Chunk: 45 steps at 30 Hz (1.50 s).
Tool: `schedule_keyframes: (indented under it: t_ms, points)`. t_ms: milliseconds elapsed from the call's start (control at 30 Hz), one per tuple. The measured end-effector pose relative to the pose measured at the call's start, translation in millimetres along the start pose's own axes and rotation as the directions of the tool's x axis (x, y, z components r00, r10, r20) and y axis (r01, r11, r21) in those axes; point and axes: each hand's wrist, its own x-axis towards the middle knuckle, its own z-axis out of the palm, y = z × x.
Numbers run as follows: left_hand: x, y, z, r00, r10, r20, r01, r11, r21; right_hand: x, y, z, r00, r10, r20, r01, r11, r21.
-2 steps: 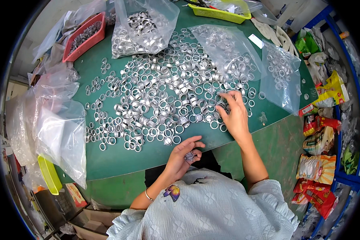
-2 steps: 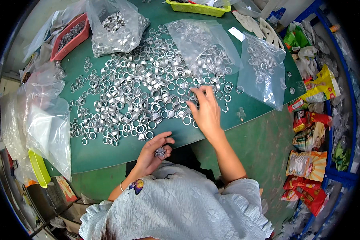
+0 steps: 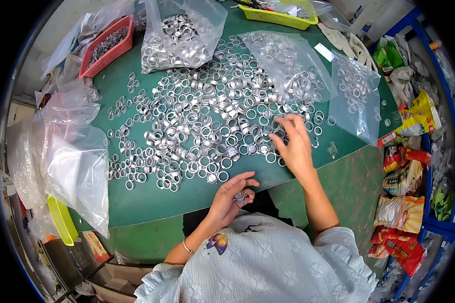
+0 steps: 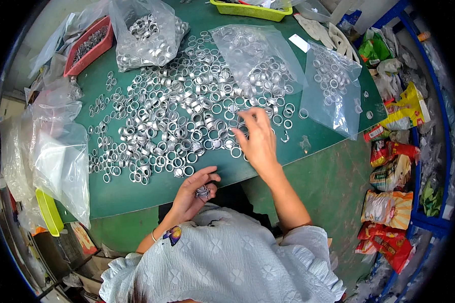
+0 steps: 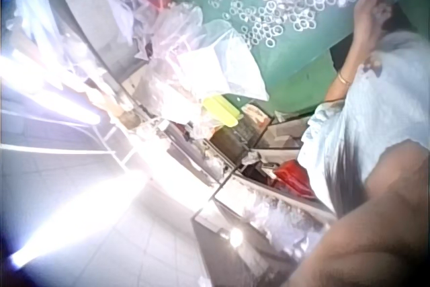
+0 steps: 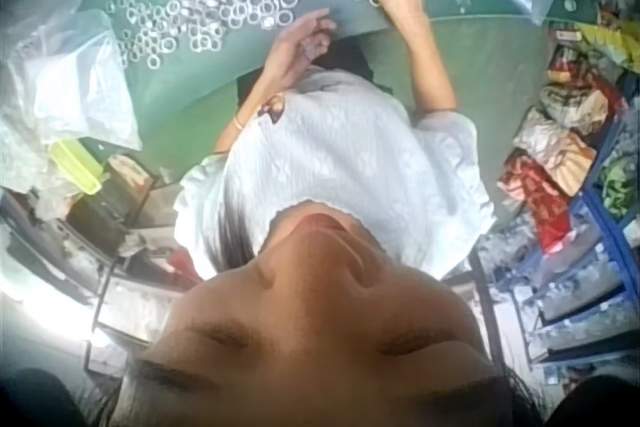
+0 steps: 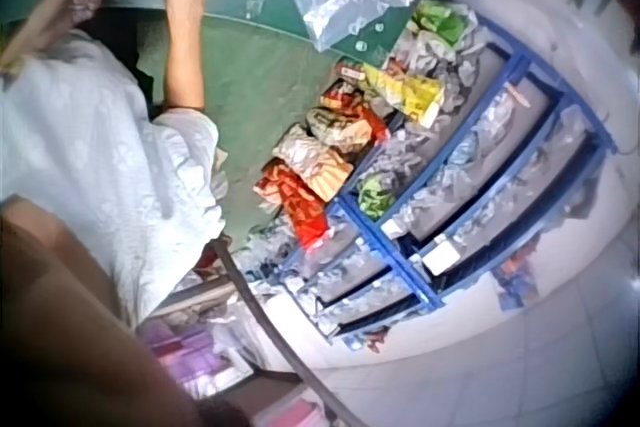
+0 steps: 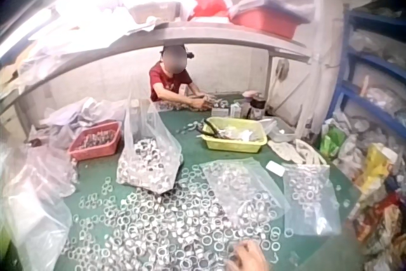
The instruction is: The person picks up small metal rings one by one from a pile on the table, holding them between their fingers to check them before placing them into a separate group or into a hand.
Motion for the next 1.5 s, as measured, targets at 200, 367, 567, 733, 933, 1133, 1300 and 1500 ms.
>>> schedule_keyframes:
  t_ms: [200,367,567,733,933,1133,1300,1500]
  points:
    - [1.1,0.4,-0.3,1.000,-0.001,0.007,0.001,1.000,0.004,3.0,-15.0,15.7,0.984,-0.153,0.092,0.165,0.976,-0.144]
    - [1.8,0.3,-2.7,1.000,0.018,-0.006,-0.018,1.000,0.006,-0.7,-12.1,17.2,0.978,-0.206,0.033,0.209,0.967,-0.147]
    - [0.8,1.8,-1.8,1.000,0.022,0.000,-0.022,1.000,0.004,-7.1,-13.4,2.8,0.977,-0.194,-0.090,0.201,0.977,0.071]
    - [0.5,1.1,-3.4,1.000,0.023,-0.002,-0.023,1.000,0.000,-15.9,-13.8,-8.1,0.990,-0.009,-0.143,0.045,0.966,0.254]
    - [-0.6,1.3,-3.9,1.000,0.019,-0.012,-0.019,1.000,-0.003,-26.5,7.6,-11.8,0.981,0.150,-0.120,-0.115,0.959,0.260]
    - [-1.0,2.0,-1.3,1.000,0.010,-0.007,-0.010,1.000,0.007,-17.5,1.0,1.5,0.989,-0.049,-0.142,0.047,0.999,-0.013]
    - [-0.7,3.1,-3.1,1.000,0.012,-0.018,-0.012,1.000,0.011,-10.9,8.1,2.7,0.990,0.015,-0.143,-0.037,0.988,-0.150]
    - [-0.8,3.9,-2.3,1.000,0.017,-0.022,-0.016,1.000,0.012,-14.5,7.5,3.7,0.980,0.111,-0.167,-0.047,0.936,0.350]
